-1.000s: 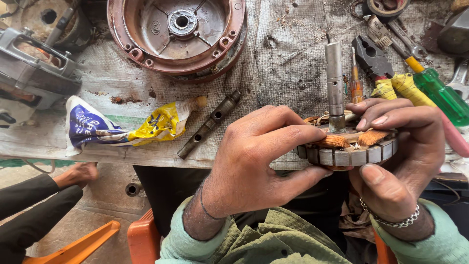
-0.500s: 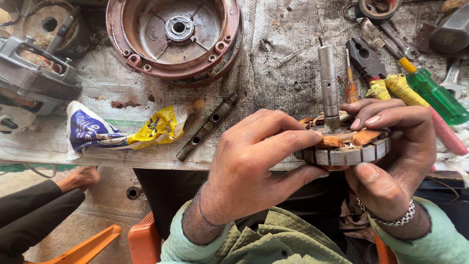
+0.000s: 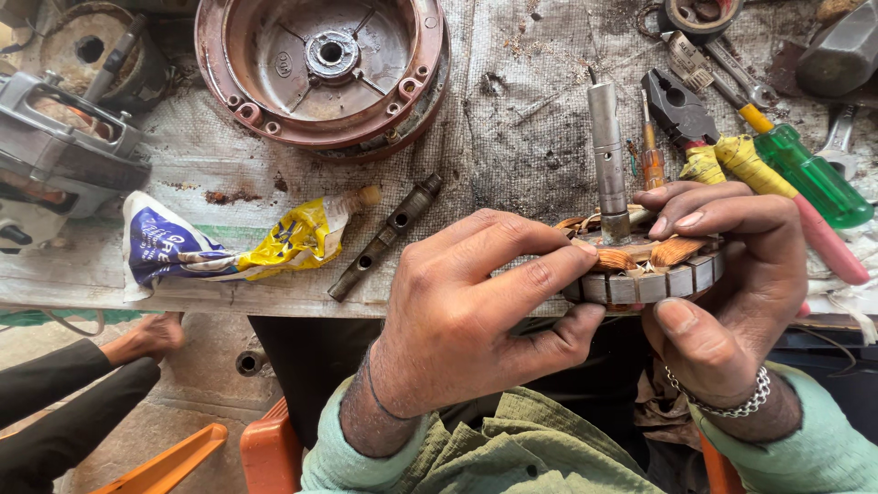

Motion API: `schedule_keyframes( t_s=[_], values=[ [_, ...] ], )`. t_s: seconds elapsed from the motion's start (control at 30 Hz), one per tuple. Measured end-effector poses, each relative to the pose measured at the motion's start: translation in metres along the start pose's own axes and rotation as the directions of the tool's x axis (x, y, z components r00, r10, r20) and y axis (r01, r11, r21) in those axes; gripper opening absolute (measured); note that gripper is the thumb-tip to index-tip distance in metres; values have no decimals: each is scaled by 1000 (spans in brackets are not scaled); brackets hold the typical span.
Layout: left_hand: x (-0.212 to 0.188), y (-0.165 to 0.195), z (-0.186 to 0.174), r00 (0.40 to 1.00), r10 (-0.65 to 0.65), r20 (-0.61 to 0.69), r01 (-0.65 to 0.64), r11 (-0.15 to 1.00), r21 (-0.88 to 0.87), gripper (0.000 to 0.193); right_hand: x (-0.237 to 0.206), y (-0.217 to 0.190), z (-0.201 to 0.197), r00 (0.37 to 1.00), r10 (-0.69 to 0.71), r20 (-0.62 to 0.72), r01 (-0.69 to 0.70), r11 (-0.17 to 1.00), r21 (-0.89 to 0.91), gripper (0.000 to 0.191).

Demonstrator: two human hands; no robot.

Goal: The person holds a motor armature and uses a screwdriver to adjust and separate copper windings. They rotate the armature to access different sections and carefully pry the wires apart with the tool.

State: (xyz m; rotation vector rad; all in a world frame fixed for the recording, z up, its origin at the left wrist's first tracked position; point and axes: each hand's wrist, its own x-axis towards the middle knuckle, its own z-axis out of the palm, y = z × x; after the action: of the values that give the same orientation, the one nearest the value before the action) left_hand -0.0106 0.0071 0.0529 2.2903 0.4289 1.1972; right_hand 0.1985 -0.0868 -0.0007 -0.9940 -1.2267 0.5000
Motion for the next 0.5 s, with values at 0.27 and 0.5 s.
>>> schedule_keyframes(
  t_s=[0.27, 0.5],
  values=[
    [2, -2, -6, 993, 103, 54, -105, 994, 31, 30, 0, 1, 0, 1000, -24, 6, 24, 999, -35, 49],
    [1, 2, -3, 983, 177, 41, -181, 969, 165, 27, 0, 2, 0, 1000, -22, 8, 22, 999, -33, 49]
  ],
)
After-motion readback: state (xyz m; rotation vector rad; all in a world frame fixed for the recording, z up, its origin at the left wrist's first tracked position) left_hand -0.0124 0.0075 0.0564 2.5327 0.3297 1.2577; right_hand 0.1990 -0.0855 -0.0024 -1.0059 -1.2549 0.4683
